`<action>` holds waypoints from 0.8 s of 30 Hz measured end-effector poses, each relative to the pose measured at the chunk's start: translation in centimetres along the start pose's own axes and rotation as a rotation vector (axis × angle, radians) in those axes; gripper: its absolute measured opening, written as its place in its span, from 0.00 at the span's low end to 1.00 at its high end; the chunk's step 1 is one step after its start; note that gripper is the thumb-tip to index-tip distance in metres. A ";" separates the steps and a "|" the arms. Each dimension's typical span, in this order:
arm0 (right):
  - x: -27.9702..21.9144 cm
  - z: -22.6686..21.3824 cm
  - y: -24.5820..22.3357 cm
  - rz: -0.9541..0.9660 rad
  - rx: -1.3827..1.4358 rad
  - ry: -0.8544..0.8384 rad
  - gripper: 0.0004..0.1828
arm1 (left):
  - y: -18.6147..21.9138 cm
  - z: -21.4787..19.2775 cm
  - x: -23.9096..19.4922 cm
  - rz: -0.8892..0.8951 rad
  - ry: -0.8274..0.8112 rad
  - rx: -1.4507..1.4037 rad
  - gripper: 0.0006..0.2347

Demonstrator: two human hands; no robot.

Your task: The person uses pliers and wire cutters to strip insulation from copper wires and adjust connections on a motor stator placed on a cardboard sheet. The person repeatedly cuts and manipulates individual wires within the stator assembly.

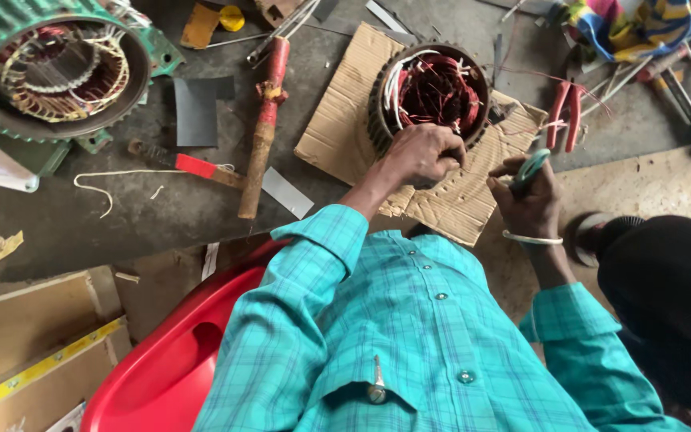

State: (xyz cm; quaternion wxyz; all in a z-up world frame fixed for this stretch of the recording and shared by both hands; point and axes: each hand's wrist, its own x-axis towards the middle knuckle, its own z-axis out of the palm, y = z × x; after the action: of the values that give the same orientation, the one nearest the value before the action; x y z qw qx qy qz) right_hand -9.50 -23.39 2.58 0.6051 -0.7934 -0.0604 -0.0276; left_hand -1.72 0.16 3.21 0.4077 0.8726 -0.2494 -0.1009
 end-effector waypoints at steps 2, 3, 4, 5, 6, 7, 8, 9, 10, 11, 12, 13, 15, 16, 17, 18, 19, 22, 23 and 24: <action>-0.3 -0.2 -0.5 -0.051 -0.062 0.011 0.19 | -0.4 0.5 0.1 0.012 0.010 0.024 0.07; -0.3 -0.4 -0.8 -0.073 -0.134 0.026 0.18 | -0.7 0.6 0.2 0.024 0.017 0.051 0.08; -0.2 -0.4 -1.0 -0.095 -0.206 0.038 0.16 | -0.9 0.7 0.3 0.035 0.026 0.079 0.09; -0.1 -0.4 -1.3 -0.126 -0.263 0.057 0.16 | -1.1 0.8 0.4 0.031 0.019 0.078 0.10; -0.2 -0.4 -1.6 -0.158 -0.319 0.074 0.15 | -1.2 0.9 0.4 0.026 0.015 0.079 0.10; -0.2 -0.1 -1.8 -0.190 -0.375 0.091 0.14 | -1.2 1.0 0.5 0.020 0.011 0.079 0.10; -0.2 0.1 -2.1 -0.173 -0.407 0.101 0.14 | -1.2 1.0 0.5 0.025 0.014 0.080 0.09; -0.2 0.3 -2.4 -0.155 -0.439 0.111 0.13 | -1.1 1.0 0.4 0.030 0.017 0.082 0.09; -0.2 0.5 -2.7 -0.138 -0.470 0.120 0.13 | -1.1 1.0 0.3 0.034 0.020 0.084 0.09; -0.3 0.7 -3.1 -0.156 -0.465 0.117 0.13 | -0.9 0.9 0.3 0.028 0.012 0.077 0.08; -0.2 0.7 -3.4 -0.174 -0.460 0.114 0.13 | -0.8 0.7 0.2 0.023 0.005 0.070 0.08; -0.1 0.7 -3.7 -0.192 -0.454 0.111 0.13 | -0.6 0.6 0.1 0.018 -0.003 0.064 0.07; 0.1 0.5 -4.2 -0.164 -0.431 0.092 0.12 | -0.2 0.2 -0.1 0.018 -0.001 0.051 0.06; 0.4 0.5 -4.4 -0.150 -0.419 0.084 0.12 | 0.0 0.1 -0.2 0.019 -0.001 0.045 0.06; 0.8 0.5 -4.5 -0.199 -0.423 0.081 0.12 | 0.2 0.0 -0.3 0.014 0.003 0.047 0.06; 1.4 0.7 -4.5 -0.249 -0.426 0.079 0.13 | 0.4 -0.1 -0.3 0.011 0.007 0.050 0.06; 2.0 0.9 -4.4 -0.299 -0.430 0.077 0.13 | 0.5 -0.2 -0.4 0.007 0.010 0.052 0.06; 4.6 2.3 -3.5 -0.417 -0.362 0.070 0.14 | 0.7 -0.2 -0.4 -0.021 0.008 0.048 0.06; 5.4 2.8 -3.0 -0.340 -0.397 0.015 0.14 | 0.6 -0.2 -0.3 -0.045 0.006 0.026 0.07; 6.0 2.9 -2.6 -0.262 -0.429 -0.039 0.15 | 0.5 -0.2 -0.3 -0.069 0.003 0.005 0.07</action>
State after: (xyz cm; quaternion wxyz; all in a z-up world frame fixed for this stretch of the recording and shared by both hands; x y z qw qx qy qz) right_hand -3.95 -19.53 4.97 0.4127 -0.8895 -0.1673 -0.1027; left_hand -2.08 0.16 3.71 0.4019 0.8819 -0.2188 -0.1131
